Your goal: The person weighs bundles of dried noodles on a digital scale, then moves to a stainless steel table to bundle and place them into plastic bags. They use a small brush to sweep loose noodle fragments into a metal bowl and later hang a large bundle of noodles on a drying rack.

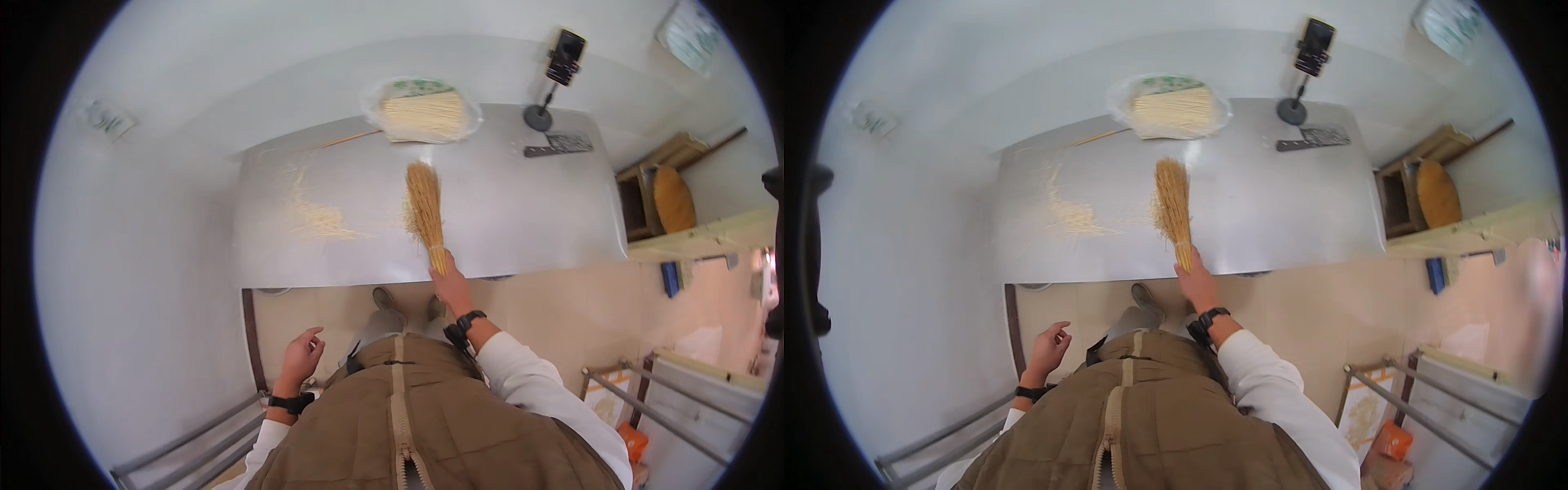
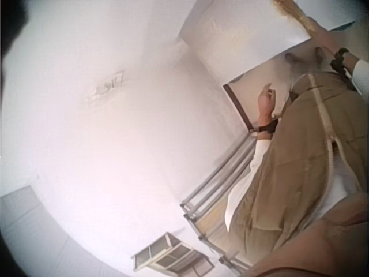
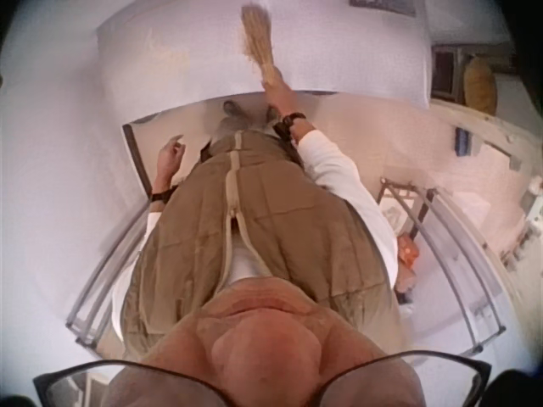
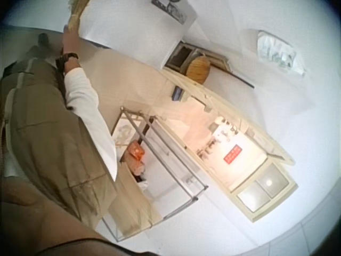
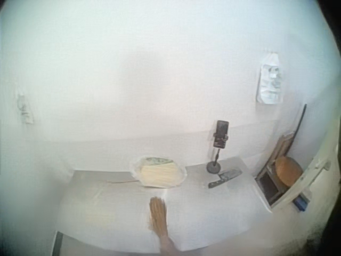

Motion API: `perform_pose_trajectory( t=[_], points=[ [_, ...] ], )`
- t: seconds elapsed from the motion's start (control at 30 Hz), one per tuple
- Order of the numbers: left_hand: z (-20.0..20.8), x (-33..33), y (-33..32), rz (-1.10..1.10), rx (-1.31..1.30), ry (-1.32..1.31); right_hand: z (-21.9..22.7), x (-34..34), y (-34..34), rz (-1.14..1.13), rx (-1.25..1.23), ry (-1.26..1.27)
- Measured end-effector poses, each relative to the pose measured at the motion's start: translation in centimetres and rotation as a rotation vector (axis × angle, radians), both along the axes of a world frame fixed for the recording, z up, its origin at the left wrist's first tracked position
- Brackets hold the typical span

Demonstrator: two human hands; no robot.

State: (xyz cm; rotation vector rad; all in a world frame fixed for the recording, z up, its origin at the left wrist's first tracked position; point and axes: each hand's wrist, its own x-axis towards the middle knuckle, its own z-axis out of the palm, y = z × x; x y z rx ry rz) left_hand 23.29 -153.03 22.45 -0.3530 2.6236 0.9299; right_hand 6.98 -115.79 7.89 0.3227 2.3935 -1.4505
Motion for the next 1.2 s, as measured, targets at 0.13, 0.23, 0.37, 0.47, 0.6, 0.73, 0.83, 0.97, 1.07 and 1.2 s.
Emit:
perform_pose_trajectory(
  t=[0.13, 0.23, 0.37, 0.47, 0.6, 0.73, 0.83, 0.97, 1.07, 1.2],
  points=[
    [-3.3, 4.3, -5.0, 0.099, -0.025, -0.093, 1.6, -4.2, -3.4, 0.097, 0.013, 0.030],
    [-8.0, 9.2, -9.5, 0.224, 0.009, -0.176, 1.9, -3.1, 0.2, 0.043, -0.066, 0.210],
    [-12.8, 16.8, -14.5, 0.370, 0.091, -0.358, 1.7, 1.3, 5.4, -0.110, 0.044, 0.120],
    [-15.0, 20.2, -17.0, 0.404, 0.123, -0.567, 0.4, 5.2, 4.3, -0.134, 0.164, 0.037],
    [-17.6, 22.1, -21.8, 0.360, 0.199, -0.594, -2.7, 6.5, -3.5, -0.167, 0.235, 0.022],
    [-19.6, 23.3, -28.6, 0.554, 0.362, -0.424, -4.5, 4.0, -15.4, -0.135, 0.205, 0.110],
    [-19.3, 24.0, -34.7, 0.708, 0.458, -0.437, -4.0, 0.8, -24.4, -0.061, 0.259, 0.112],
    [-18.0, 26.4, -42.1, 0.787, 0.492, -0.394, -2.5, -3.1, -35.5, 0.023, 0.265, 0.075],
    [-17.7, 29.2, -45.9, 0.839, 0.415, -0.400, -1.8, -6.5, -42.1, 0.076, 0.231, 0.017],
    [-17.3, 33.8, -47.0, 0.959, 0.474, -0.353, -1.3, -11.3, -48.5, 0.095, 0.313, 0.187]
  ],
)
